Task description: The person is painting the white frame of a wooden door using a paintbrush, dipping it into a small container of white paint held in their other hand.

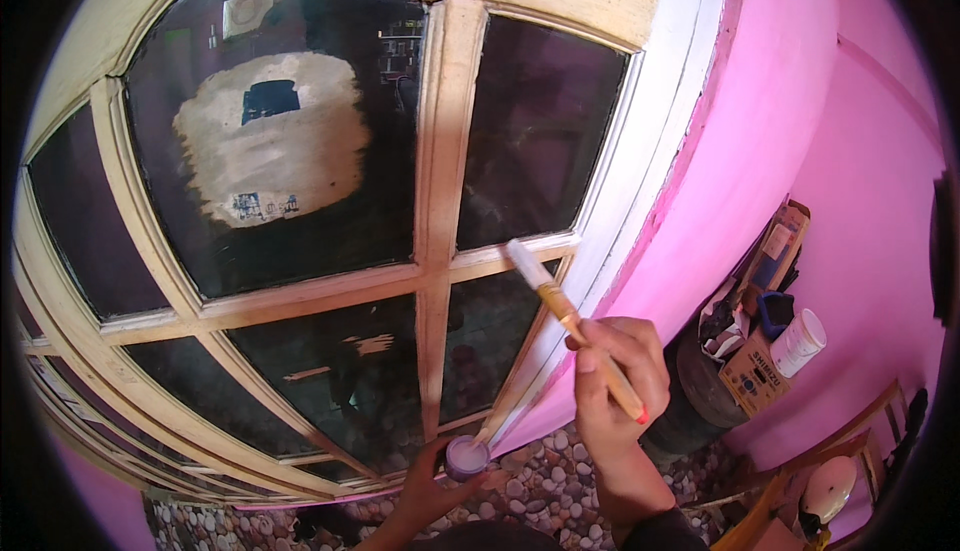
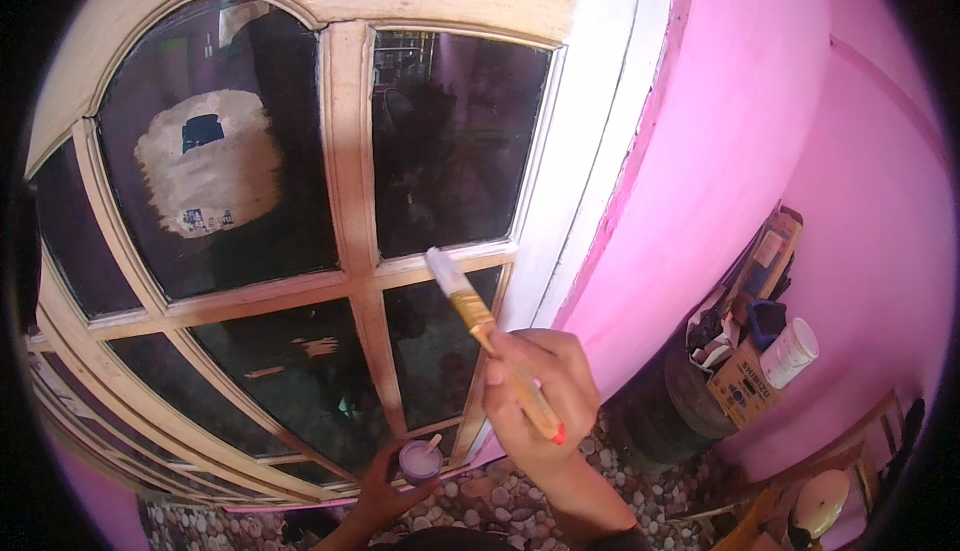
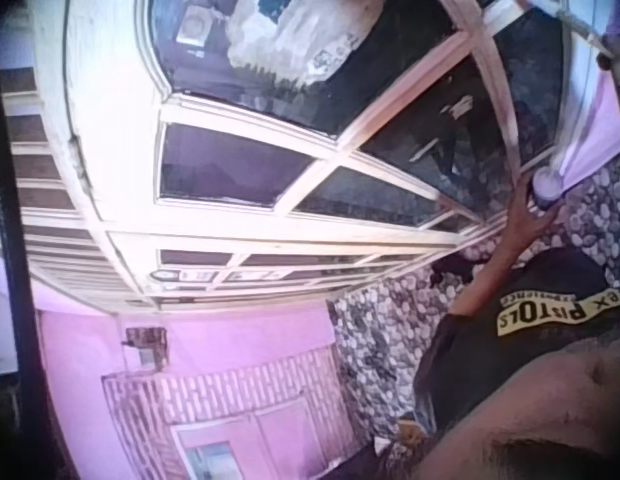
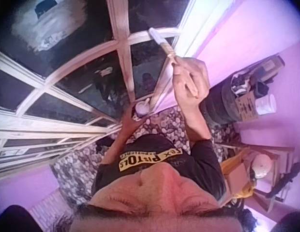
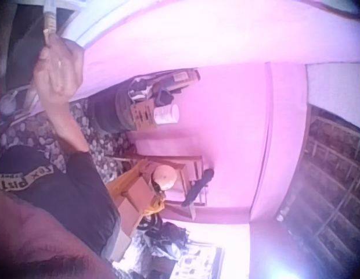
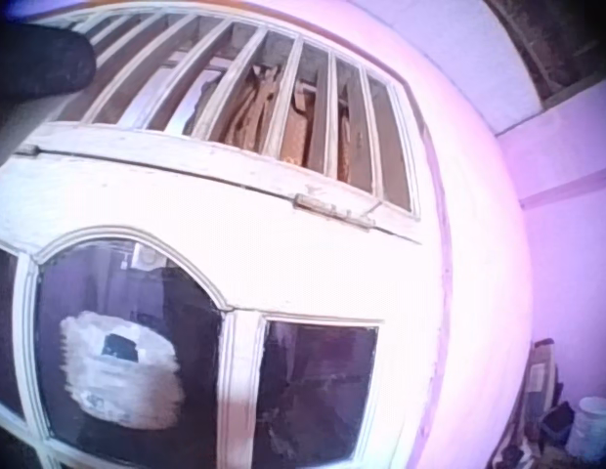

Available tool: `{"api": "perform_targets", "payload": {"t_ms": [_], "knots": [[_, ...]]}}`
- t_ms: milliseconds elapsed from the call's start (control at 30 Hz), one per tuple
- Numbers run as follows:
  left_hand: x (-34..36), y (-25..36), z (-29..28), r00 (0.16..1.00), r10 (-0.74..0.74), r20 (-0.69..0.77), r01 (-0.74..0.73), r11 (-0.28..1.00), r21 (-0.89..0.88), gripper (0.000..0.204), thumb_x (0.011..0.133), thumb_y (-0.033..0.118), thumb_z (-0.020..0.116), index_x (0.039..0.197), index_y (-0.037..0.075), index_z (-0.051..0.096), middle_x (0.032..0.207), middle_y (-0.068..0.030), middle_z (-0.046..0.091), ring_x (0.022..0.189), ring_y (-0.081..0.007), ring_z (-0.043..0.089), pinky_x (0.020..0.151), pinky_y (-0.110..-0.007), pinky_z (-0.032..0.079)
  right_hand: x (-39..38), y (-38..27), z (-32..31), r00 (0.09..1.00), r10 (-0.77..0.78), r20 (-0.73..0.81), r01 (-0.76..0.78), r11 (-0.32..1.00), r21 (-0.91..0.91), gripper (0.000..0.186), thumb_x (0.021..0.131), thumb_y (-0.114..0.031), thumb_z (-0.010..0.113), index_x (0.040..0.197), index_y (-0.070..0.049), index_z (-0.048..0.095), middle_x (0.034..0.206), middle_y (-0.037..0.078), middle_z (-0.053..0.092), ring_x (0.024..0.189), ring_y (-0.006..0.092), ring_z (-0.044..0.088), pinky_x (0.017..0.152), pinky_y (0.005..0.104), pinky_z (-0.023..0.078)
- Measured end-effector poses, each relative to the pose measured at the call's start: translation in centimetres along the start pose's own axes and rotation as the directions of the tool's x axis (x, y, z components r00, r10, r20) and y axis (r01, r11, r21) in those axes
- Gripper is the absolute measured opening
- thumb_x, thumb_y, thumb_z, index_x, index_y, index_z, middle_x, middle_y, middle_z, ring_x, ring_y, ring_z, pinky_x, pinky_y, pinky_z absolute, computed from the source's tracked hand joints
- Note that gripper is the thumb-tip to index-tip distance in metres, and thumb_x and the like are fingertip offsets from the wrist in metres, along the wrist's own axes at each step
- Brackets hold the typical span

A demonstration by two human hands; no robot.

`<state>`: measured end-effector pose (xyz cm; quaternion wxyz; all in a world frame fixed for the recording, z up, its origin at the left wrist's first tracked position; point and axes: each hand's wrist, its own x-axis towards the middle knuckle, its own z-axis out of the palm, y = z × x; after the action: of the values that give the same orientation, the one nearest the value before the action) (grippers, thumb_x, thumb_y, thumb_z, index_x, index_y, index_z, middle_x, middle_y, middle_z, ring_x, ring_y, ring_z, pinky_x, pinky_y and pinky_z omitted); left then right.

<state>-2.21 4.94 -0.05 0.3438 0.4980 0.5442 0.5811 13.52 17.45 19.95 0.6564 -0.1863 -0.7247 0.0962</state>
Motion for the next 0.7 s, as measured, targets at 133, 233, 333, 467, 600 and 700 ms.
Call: {"api": "perform_targets", "payload": {"t_ms": [133, 233, 333, 467, 600, 700], "knots": [[0.0, -0.7, 0.0, 1.000, 0.002, 0.013, -0.002, 1.000, 0.010, 0.074, 0.077, 0.024, 0.092, 0.133, -0.002, 0.050, 0.123, -0.0170, 0.063, 0.113, -0.0251, 0.065, 0.100, -0.037, 0.051, 0.4, -0.9, 1.3, 0.969, -0.219, 0.113, 0.224, 0.974, -0.032, 0.028, 0.083, 0.003, 0.075, 0.111, 0.004, 0.071, 0.099, 0.016, 0.068, 0.083, 0.0247, 0.068, 0.072, 0.0317, 0.055], [0.0, -0.7, 0.2, 1.000, 0.003, -0.001, -0.003, 1.000, -0.017, 0.075, 0.076, 0.024, 0.092, 0.133, -0.002, 0.051, 0.122, -0.0170, 0.063, 0.113, -0.0248, 0.066, 0.099, -0.036, 0.052, 0.3, -0.9, 1.4, 0.973, -0.196, 0.119, 0.204, 0.977, -0.058, 0.029, 0.081, 0.005, 0.075, 0.110, 0.004, 0.071, 0.098, 0.015, 0.067, 0.084, 0.0261, 0.068, 0.073, 0.0333, 0.055], [0.1, 0.0, 0.0, 0.999, 0.035, -0.008, -0.035, 0.999, 0.000, 0.074, 0.076, 0.024, 0.092, 0.132, -0.002, 0.052, 0.121, -0.0167, 0.064, 0.113, -0.0243, 0.066, 0.099, -0.036, 0.052, 0.4, -0.3, 0.4, 0.983, -0.156, 0.100, 0.170, 0.973, -0.155, 0.027, 0.082, 0.005, 0.073, 0.110, 0.004, 0.071, 0.095, 0.015, 0.067, 0.082, 0.0261, 0.067, 0.071, 0.0336, 0.055], [0.1, 0.0, -0.1, 0.999, 0.024, -0.021, -0.024, 1.000, -0.002, 0.074, 0.075, 0.024, 0.092, 0.132, -0.001, 0.053, 0.120, -0.0161, 0.065, 0.113, -0.0239, 0.066, 0.099, -0.036, 0.052, 0.6, -0.6, 0.3, 0.996, -0.085, 0.014, 0.086, 0.975, -0.204, 0.017, 0.087, -0.001, 0.071, 0.103, 0.004, 0.071, 0.090, 0.016, 0.066, 0.081, 0.0257, 0.065, 0.072, 0.0328, 0.052], [0.2, 0.3, -0.1, 1.000, 0.015, -0.001, -0.015, 1.000, -0.003, 0.074, 0.075, 0.024, 0.093, 0.132, -0.001, 0.053, 0.120, -0.0154, 0.066, 0.112, -0.0234, 0.067, 0.099, -0.036, 0.052, 0.5, -2.0, 1.6, 0.970, -0.214, 0.116, 0.226, 0.969, -0.099, 0.019, 0.087, 0.001, 0.071, 0.105, 0.003, 0.071, 0.090, 0.015, 0.065, 0.080, 0.0259, 0.067, 0.071, 0.0328, 0.054], [0.3, 0.2, 0.0, 1.000, 0.023, 0.001, -0.023, 1.000, 0.004, 0.075, 0.074, 0.024, 0.093, 0.133, 0.000, 0.053, 0.119, -0.0154, 0.066, 0.111, -0.0232, 0.067, 0.099, -0.036, 0.052, 0.3, -1.8, 2.0, 0.970, -0.215, 0.117, 0.225, 0.972, -0.076, 0.019, 0.086, 0.001, 0.071, 0.105, 0.003, 0.072, 0.090, 0.015, 0.065, 0.079, 0.0261, 0.067, 0.070, 0.0332, 0.054]]}}
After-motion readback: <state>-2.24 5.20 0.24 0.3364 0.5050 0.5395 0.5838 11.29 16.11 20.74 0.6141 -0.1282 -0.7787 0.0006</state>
